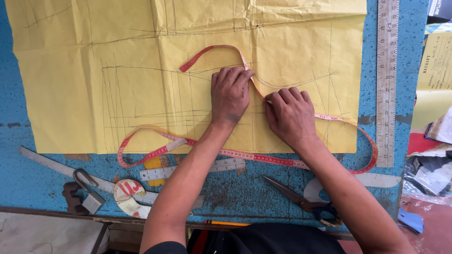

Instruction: The person uses a metal ruler and a pencil to draw straight lines on a large sheet of yellow paper. They then use a flexible measuring tape to measure and mark curved sections of the pattern.

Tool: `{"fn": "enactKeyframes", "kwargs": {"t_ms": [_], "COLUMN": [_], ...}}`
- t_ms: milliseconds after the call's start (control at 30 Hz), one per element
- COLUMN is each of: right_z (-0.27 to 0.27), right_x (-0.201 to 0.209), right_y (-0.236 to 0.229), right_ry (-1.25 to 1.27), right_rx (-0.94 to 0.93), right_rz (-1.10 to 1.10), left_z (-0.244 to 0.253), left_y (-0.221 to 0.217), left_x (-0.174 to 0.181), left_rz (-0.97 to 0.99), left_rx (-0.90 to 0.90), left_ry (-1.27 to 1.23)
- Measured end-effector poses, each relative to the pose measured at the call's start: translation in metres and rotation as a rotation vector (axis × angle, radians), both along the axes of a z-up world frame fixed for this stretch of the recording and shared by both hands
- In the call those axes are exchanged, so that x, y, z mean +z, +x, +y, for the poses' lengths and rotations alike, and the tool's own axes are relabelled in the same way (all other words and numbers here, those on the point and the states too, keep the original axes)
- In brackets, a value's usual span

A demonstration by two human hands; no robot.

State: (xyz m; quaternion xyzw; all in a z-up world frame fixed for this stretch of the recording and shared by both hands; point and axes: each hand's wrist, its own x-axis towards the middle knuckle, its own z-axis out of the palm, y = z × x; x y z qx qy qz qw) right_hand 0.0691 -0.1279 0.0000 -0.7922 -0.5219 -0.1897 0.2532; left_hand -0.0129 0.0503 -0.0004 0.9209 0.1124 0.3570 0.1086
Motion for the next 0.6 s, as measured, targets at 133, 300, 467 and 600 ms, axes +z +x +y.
{"fn": "enactKeyframes", "kwargs": {"t_ms": [133,300,467,600], "right_z": [-0.004,-0.007,-0.013,-0.012], "right_x": [0.005,0.004,0.0,0.005], "right_y": [-0.003,0.001,0.008,0.015], "right_ry": [0.005,0.01,-0.023,-0.019], "right_rx": [-0.005,-0.009,-0.02,-0.047], "right_rz": [0.014,0.009,-0.018,-0.046], "left_z": [-0.002,-0.003,-0.006,-0.005], "left_y": [-0.001,0.0,-0.002,0.001], "left_x": [0.002,0.002,0.001,-0.001], "left_rz": [0.009,0.012,0.035,0.013], "left_rx": [0.005,0.013,0.035,0.031], "left_ry": [-0.002,0.01,0.032,0.053]}}
